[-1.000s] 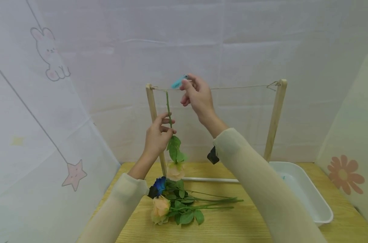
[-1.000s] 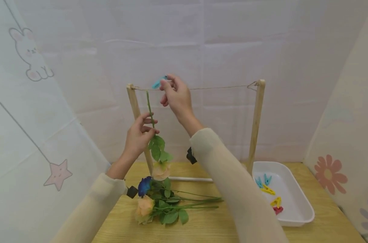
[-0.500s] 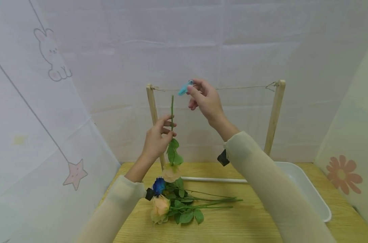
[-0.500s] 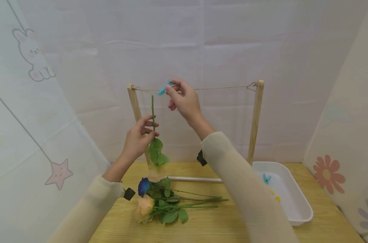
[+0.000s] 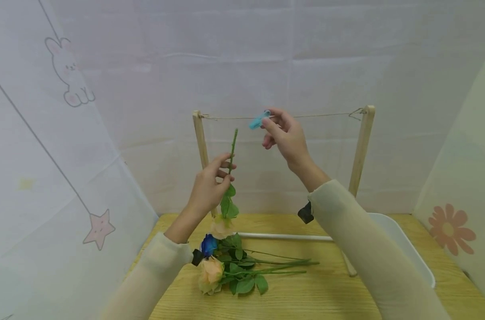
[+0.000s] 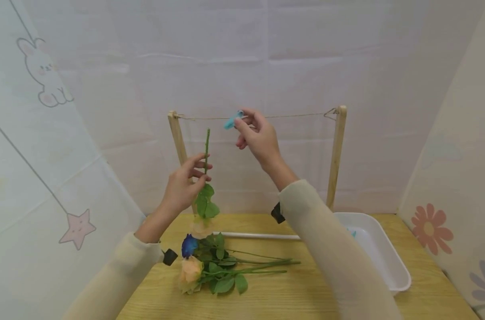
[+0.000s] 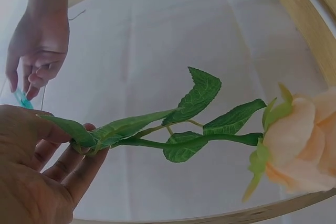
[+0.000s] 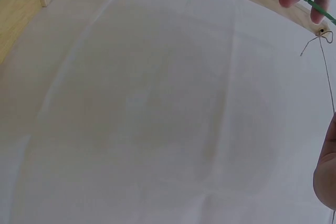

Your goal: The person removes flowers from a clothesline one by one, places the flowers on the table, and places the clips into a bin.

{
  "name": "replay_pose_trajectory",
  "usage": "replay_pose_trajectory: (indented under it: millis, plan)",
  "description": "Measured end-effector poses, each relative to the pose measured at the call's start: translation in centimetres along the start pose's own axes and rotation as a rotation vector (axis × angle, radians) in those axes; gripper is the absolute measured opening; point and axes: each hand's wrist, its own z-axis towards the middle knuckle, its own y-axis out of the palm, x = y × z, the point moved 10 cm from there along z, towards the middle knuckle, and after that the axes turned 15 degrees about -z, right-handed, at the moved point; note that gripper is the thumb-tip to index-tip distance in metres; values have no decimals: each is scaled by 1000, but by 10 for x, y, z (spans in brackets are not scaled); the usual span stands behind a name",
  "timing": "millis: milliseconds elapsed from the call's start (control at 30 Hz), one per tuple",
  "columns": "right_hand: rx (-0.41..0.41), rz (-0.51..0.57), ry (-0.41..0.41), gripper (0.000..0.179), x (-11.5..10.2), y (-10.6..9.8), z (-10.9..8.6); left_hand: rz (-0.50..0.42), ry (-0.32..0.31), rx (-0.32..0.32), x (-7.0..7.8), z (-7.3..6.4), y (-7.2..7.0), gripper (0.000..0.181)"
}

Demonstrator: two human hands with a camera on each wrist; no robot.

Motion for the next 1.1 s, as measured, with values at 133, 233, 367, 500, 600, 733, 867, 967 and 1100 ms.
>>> replay_pose_trajectory:
  millis: [133,233,367,500,600,733,867,967,1100]
  plan:
    - [5,17,1,32,6,-9,-7,32,38,-19,7,-2,1,54]
    - [9,30,4,30,11,-18,-13,63,61,-28,13,-3,0,56]
    - [13,42,4,31,17,-29,-21,109,79,-37,19,-3,-2,57]
    - [17,71,9,36,23,-39,-28,178,114,-55,25,-4,0,56]
    - [29,95,20,37,27,-46,-33,236,145,-72,29,-6,4,56]
    - [44,119,25,34,30,-53,-39,297,171,-92,30,-7,9,56]
    - [50,124,15,28,31,-59,-44,344,193,-103,27,-9,14,53]
    - [47,123,3,26,31,-62,-49,380,219,-115,27,-11,19,52]
    - [36,112,-14,27,30,-66,-58,419,236,-132,26,-13,24,53]
